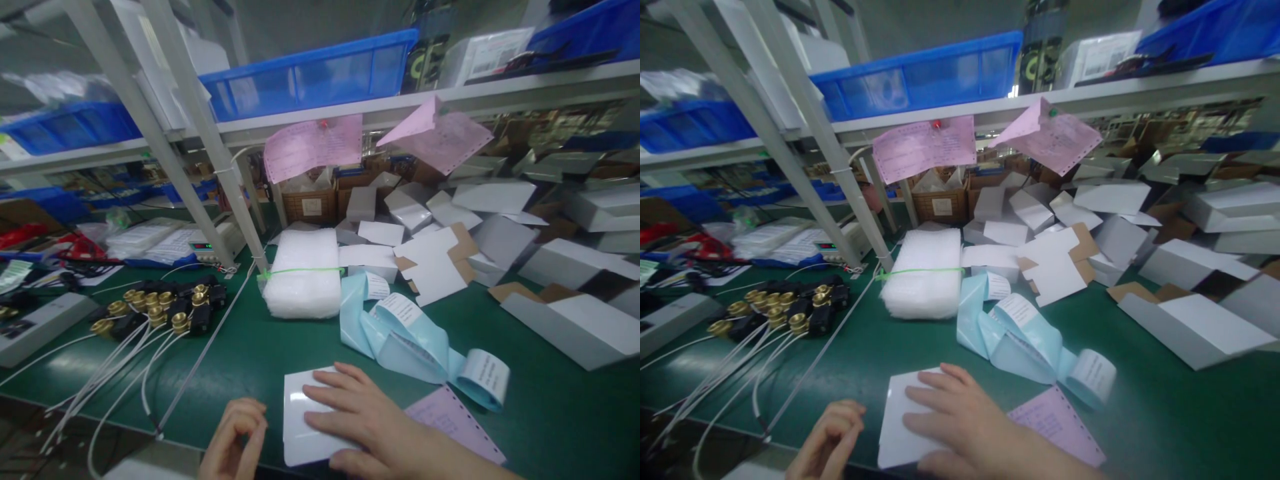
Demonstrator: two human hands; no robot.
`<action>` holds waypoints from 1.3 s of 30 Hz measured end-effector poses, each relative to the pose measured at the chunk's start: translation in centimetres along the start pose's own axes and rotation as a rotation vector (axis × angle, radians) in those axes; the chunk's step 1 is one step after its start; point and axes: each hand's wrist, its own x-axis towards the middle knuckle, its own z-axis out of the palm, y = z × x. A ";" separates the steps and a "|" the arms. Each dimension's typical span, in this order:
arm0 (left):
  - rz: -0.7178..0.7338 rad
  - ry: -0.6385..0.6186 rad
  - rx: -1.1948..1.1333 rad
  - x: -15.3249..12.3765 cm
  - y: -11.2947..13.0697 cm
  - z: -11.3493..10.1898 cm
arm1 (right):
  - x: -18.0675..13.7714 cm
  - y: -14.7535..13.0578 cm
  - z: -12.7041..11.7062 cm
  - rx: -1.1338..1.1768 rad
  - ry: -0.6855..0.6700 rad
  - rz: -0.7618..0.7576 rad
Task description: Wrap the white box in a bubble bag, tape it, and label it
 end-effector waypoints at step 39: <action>0.311 -0.362 0.172 -1.6 -1.8 3.2 | -0.6 4.7 3.3 -0.167 0.288 -0.101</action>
